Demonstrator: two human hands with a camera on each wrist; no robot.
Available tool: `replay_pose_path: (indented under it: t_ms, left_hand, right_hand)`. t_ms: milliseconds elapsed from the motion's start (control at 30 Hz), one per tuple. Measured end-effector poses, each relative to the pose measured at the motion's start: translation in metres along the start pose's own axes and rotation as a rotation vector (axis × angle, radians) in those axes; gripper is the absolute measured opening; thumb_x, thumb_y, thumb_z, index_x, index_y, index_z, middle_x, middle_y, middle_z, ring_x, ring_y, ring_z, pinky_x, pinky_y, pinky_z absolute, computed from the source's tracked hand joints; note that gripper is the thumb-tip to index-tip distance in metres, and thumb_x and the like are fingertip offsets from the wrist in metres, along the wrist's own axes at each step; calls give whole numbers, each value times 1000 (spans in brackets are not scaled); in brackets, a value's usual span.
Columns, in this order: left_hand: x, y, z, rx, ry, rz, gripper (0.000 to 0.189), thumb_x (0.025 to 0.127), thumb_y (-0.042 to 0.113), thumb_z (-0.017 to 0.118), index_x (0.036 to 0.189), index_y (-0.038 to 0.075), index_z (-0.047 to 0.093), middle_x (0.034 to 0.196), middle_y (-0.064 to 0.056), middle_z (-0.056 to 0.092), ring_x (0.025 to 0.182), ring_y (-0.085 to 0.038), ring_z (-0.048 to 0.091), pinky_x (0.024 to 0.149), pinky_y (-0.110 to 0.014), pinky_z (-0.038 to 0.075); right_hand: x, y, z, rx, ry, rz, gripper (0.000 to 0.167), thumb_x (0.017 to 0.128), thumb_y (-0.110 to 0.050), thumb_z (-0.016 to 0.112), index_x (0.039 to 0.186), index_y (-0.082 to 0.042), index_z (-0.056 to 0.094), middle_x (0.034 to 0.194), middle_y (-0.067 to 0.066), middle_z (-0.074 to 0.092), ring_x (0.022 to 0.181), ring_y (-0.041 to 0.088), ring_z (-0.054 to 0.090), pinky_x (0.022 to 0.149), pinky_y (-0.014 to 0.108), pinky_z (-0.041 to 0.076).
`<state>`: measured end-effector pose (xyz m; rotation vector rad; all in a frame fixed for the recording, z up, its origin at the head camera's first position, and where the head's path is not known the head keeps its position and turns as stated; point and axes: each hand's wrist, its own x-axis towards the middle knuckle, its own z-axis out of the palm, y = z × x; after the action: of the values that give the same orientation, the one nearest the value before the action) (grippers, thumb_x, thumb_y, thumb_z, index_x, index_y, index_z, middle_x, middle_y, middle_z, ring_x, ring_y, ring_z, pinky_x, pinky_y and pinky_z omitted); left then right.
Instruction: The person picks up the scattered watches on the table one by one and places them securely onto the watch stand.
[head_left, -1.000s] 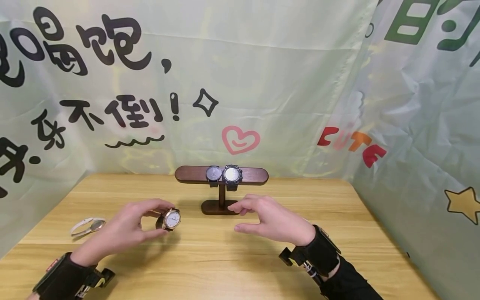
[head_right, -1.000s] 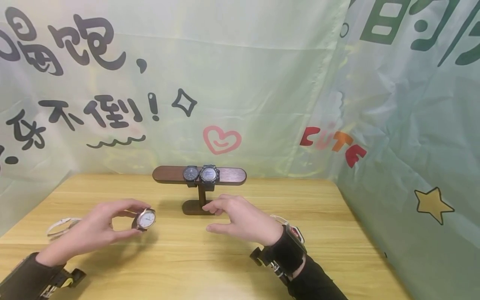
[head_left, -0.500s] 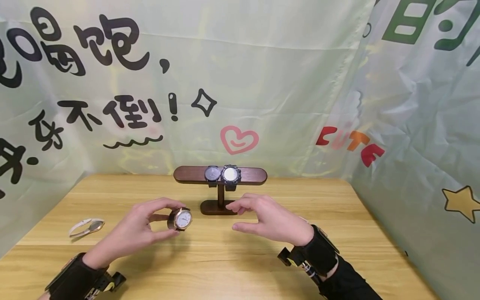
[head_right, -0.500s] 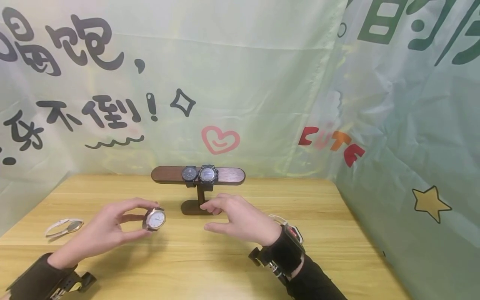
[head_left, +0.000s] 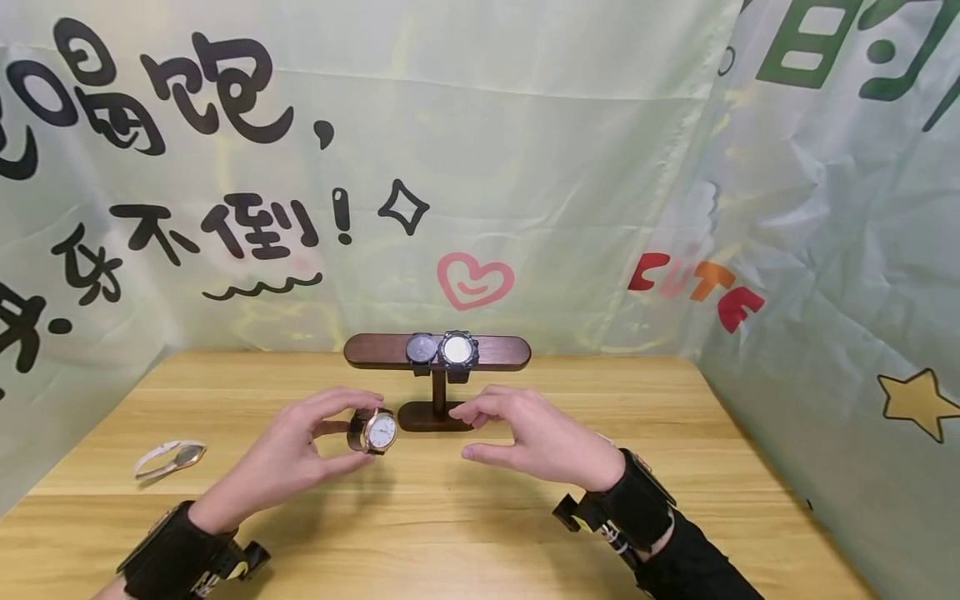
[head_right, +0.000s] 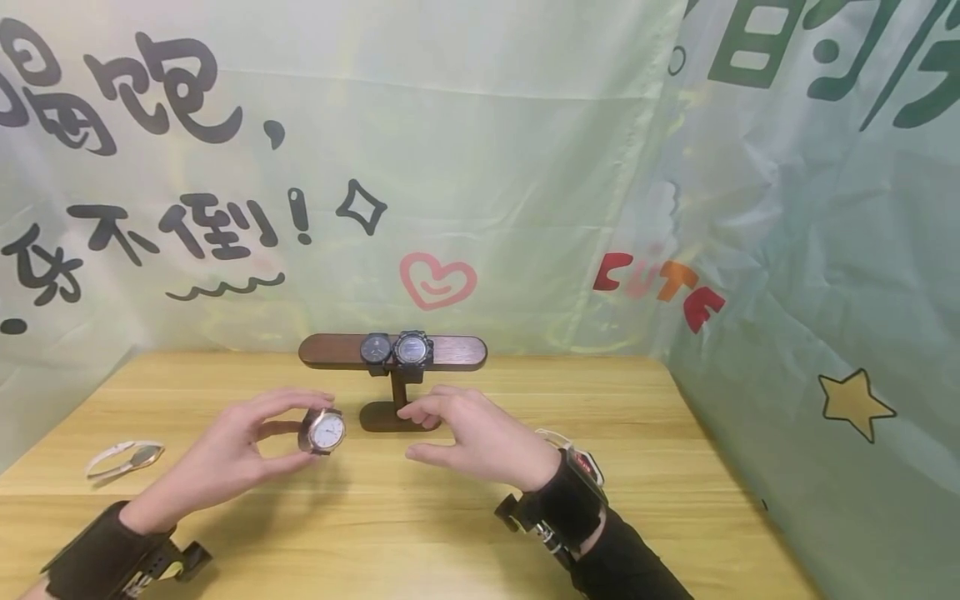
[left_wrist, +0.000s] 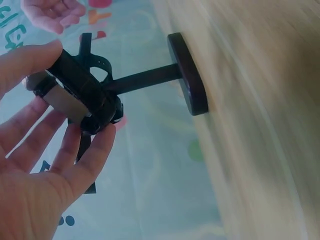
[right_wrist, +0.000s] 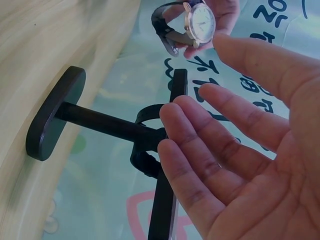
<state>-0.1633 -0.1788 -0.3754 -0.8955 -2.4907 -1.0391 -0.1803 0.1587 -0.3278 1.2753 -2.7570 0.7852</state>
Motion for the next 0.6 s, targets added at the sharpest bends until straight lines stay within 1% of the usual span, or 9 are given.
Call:
replay_pose_path:
  t_ms: [133,300,367,500,600]
  left_hand:
    - [4,3,1,-58,-3,-16,71,75,3,96,137,29,70,151,-2,65,131,-23,66,98,-36,65]
    - [9,6,4,-122,-3,-41,66,75,4,96,131,30,73,159,-2,57,133,-20,65,98,-31,65]
    - [10,8,6,-156,-1,-43,64,75,4,96,129,29,74,158,-2,57,131,-18,65,97,-30,65]
    - [14,10,12,-237,3,-40,65,73,-1,96,129,23,74,151,-4,61,128,-16,66,97,-30,65]
    - [16,12,16,-268,18,-27,66,73,-3,95,131,19,73,145,-5,65,126,-17,67,96,-32,65]
  right_hand:
    - [0,-1,0,4,4,5,38,100,-32,79,133,-16,73,124,-6,75,114,15,71,102,34,60]
    - [0,-2,-1,13,6,14,38,100,-32,79,134,-17,73,125,-7,75,115,15,71,102,33,60]
    - [0,-2,-1,12,9,12,38,100,-32,78,134,-17,73,125,-7,75,115,13,71,102,33,60]
    - [0,-3,-1,9,19,9,38,100,-32,78,135,-16,73,127,-6,75,115,12,71,102,32,60]
    - [1,-2,-1,7,37,2,39,100,-32,79,135,-16,72,128,-4,76,115,13,72,103,33,61]
